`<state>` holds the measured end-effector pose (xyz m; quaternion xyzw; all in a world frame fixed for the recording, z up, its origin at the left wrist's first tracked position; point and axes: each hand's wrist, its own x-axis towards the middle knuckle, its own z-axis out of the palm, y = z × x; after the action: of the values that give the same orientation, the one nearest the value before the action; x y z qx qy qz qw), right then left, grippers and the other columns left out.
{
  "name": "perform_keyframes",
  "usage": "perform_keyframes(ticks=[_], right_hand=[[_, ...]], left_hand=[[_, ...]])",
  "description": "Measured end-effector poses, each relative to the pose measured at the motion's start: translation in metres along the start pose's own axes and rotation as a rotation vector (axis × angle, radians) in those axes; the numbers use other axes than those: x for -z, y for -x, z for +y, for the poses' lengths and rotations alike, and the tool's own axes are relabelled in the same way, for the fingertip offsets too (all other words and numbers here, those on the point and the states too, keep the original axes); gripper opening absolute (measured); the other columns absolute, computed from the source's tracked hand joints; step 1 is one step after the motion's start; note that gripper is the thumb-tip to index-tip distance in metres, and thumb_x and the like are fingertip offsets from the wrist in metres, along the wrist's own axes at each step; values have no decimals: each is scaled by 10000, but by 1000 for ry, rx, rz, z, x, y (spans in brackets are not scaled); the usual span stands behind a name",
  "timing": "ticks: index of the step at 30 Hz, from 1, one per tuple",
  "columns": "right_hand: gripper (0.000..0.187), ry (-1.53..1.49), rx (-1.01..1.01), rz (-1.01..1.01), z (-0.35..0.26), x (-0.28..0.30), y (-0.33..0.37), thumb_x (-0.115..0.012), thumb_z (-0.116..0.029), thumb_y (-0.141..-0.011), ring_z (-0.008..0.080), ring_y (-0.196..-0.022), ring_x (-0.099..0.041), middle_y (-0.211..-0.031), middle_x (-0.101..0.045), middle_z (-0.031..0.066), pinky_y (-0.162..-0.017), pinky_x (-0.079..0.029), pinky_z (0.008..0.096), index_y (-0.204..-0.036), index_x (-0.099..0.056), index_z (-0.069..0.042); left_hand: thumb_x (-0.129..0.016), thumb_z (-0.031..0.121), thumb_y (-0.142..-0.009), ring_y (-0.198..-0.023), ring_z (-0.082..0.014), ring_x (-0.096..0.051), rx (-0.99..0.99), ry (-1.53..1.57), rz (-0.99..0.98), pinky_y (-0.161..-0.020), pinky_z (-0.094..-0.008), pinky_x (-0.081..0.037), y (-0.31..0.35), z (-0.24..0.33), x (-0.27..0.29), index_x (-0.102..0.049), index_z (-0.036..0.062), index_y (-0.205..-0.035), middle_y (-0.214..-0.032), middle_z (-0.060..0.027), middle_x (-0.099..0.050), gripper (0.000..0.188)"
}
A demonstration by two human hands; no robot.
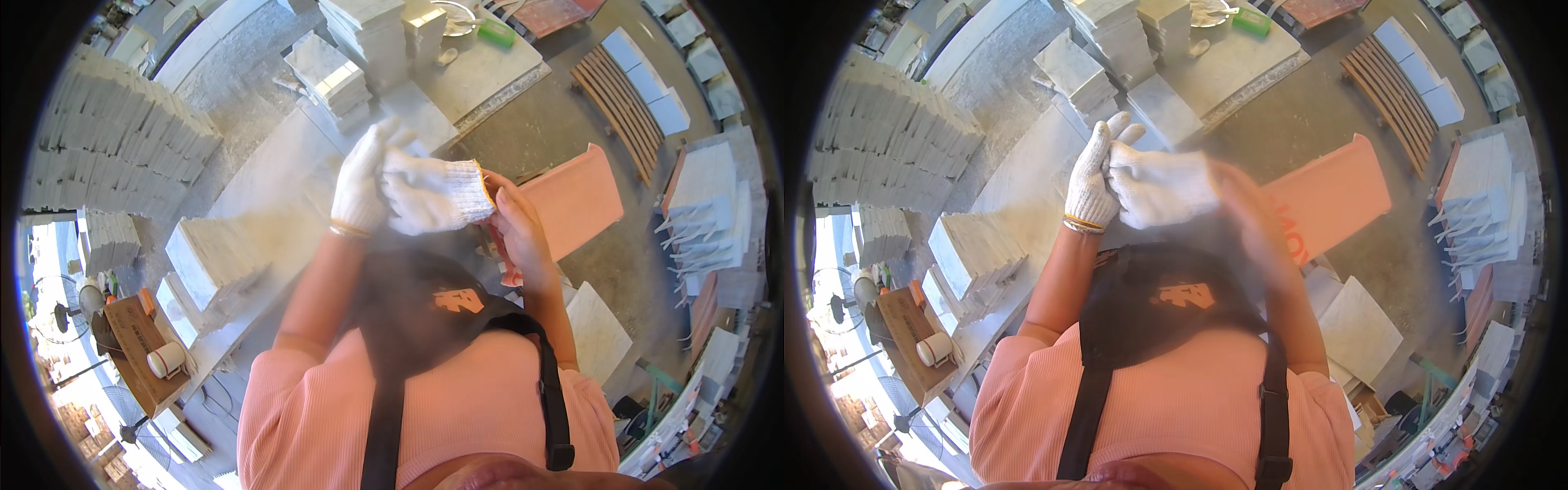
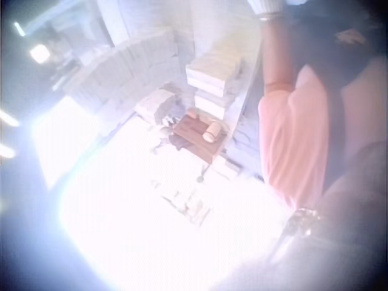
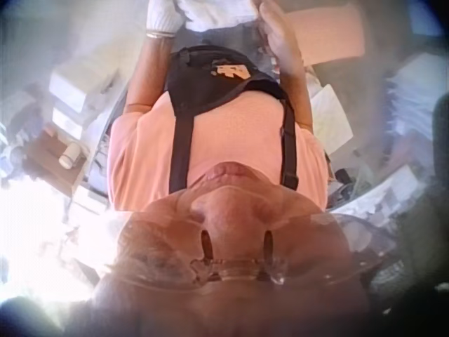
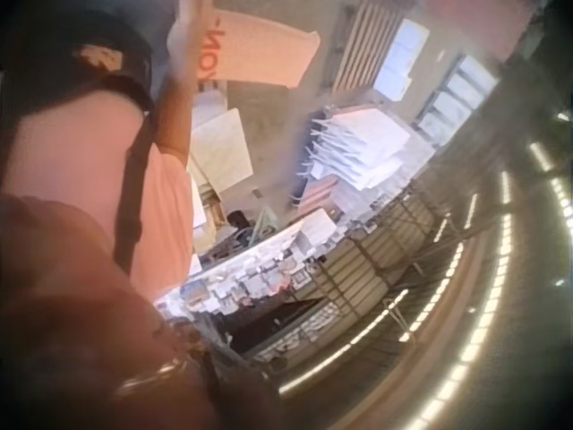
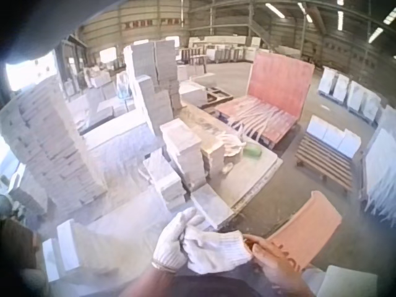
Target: The person applies a white powder to the edges of rectangular stone tiles using a small metal tool, then rubs the edges with a green abrasive block. The person repeats this process on multiple tiles, handling them one at a time and placing finished pieces aside.
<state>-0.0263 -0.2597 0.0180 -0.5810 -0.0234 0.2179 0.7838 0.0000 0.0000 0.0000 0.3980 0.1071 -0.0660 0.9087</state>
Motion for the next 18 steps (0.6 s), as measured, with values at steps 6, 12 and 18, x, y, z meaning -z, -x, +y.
perform_keyframes(ticks=[6,12,18], right_hand=[[397,-159,-117,-61,-5,19,-33,-501,-167,-1055,148,-1097,-674,-1243,-689,111,-881,-550,313,-1403,-548,17],[289,52,-118,-120,-20,46,-52,-570,18,-950,124,-960,-702,-1094,-738,85,-855,-565,287,-1225,-659,20],[255,358,-78,-106,-19,85,-61,-574,25,-926,96,-915,-674,-1027,-733,62,-819,-540,258,-1145,-704,22]], left_hand=[[-597,357,-1057,-1044,-222,-660,-21,99,114,-862,-337,-555,0,-15,-17,-500,8,-1473,-1374,-215,-614,552],[-692,430,-960,-1093,-262,-676,-159,-566,400,-956,-370,-531,16,-29,-45,-634,4,-1344,-1263,-185,-701,577],[-700,422,-925,-911,-177,-682,-89,-1099,543,-846,-343,-548,54,-34,-58,-725,3,-1136,-1032,-131,-735,469]])
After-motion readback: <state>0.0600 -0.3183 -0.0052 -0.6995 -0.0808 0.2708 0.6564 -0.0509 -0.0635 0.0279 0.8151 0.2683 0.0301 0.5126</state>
